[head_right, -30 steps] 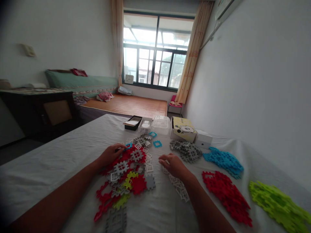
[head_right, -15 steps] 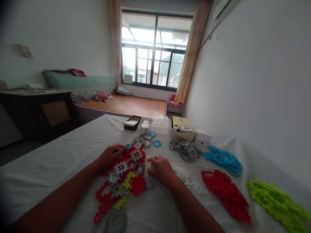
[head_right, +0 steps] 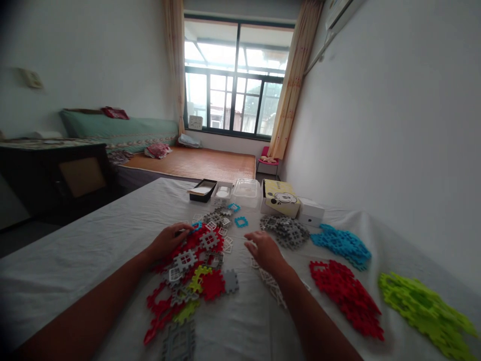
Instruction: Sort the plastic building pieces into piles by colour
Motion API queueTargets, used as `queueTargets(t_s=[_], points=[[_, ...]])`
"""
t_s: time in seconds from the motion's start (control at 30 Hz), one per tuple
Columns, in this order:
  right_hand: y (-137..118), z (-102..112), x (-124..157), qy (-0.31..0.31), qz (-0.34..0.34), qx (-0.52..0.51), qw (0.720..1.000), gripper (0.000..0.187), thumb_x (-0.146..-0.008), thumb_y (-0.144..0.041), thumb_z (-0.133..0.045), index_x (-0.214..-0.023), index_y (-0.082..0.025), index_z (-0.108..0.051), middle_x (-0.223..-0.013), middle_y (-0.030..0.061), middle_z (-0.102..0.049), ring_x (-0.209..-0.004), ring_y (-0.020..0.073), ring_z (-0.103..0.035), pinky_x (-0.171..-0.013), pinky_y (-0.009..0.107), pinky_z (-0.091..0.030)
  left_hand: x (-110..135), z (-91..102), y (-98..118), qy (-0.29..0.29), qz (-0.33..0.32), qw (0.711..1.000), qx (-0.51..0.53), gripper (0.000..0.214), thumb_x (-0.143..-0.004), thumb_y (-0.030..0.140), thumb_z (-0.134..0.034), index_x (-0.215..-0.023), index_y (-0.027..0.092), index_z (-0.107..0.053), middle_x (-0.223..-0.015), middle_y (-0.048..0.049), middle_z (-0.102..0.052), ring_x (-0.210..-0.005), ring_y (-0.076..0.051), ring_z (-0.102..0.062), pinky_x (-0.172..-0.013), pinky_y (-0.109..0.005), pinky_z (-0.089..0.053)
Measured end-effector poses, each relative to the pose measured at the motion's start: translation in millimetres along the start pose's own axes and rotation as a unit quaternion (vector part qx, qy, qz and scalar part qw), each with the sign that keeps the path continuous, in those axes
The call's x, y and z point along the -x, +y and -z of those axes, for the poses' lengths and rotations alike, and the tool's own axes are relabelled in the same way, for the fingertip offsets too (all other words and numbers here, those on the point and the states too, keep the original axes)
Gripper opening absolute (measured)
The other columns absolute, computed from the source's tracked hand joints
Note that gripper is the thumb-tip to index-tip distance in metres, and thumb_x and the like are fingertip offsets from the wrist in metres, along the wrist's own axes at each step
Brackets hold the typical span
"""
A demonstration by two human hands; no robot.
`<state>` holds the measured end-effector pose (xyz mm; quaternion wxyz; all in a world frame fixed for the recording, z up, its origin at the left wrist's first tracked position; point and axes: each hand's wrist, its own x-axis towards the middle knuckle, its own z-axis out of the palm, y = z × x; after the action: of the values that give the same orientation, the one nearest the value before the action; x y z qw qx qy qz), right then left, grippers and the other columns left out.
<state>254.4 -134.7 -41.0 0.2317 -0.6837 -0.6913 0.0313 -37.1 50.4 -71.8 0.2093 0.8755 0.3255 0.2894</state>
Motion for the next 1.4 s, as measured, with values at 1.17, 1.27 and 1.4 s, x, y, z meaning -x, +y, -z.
queueTargets(t_s=[1.17,1.27,1.4], points=[[-19.6,-16.2,-0.7,-0.04,0.045,-0.171,0.983,0.02,-0.08,-0.022,-0.054,-0.095,-0.021,-0.067,-0.085,0.0026,-0.064,-0.073,0.0127,-0.058,-0.069,0.024,-0.045,1.4,12.1,3.2,0.136,0.015,0.99,-0.03,0.046,-0.091,0.044,-0.032,-0.073,0.022,-0.068,-0.086,-0.0024,-0.071,-0.09,-0.018,-0.062,-0.089,-0.03,-0.043],[11.6,12.5,2.8,-0.105,0.022,-0.151,0.983,0.025,-0.083,-0.034,-0.052,-0.089,-0.018,-0.07,-0.078,0.0032,-0.067,-0.071,0.0145,-0.059,-0.066,0.024,-0.045,0.5,10.8,1.4,0.134,0.019,0.99,-0.031,0.046,-0.09,0.044,-0.032,-0.072,0.022,-0.068,-0.086,-0.0027,-0.071,-0.091,-0.018,-0.063,-0.09,-0.03,-0.043],[11.8,10.3,1.9,-0.019,-0.009,-0.087,0.996,0.028,-0.085,-0.037,-0.049,-0.092,-0.018,-0.07,-0.087,0.0065,-0.068,-0.074,0.0162,-0.06,-0.071,0.027,-0.045,-0.5,7.8,5.1,0.121,0.019,0.992,-0.037,0.047,-0.09,0.043,-0.031,-0.073,0.022,-0.069,-0.086,-0.0038,-0.071,-0.091,-0.019,-0.062,-0.088,-0.03,-0.043]])
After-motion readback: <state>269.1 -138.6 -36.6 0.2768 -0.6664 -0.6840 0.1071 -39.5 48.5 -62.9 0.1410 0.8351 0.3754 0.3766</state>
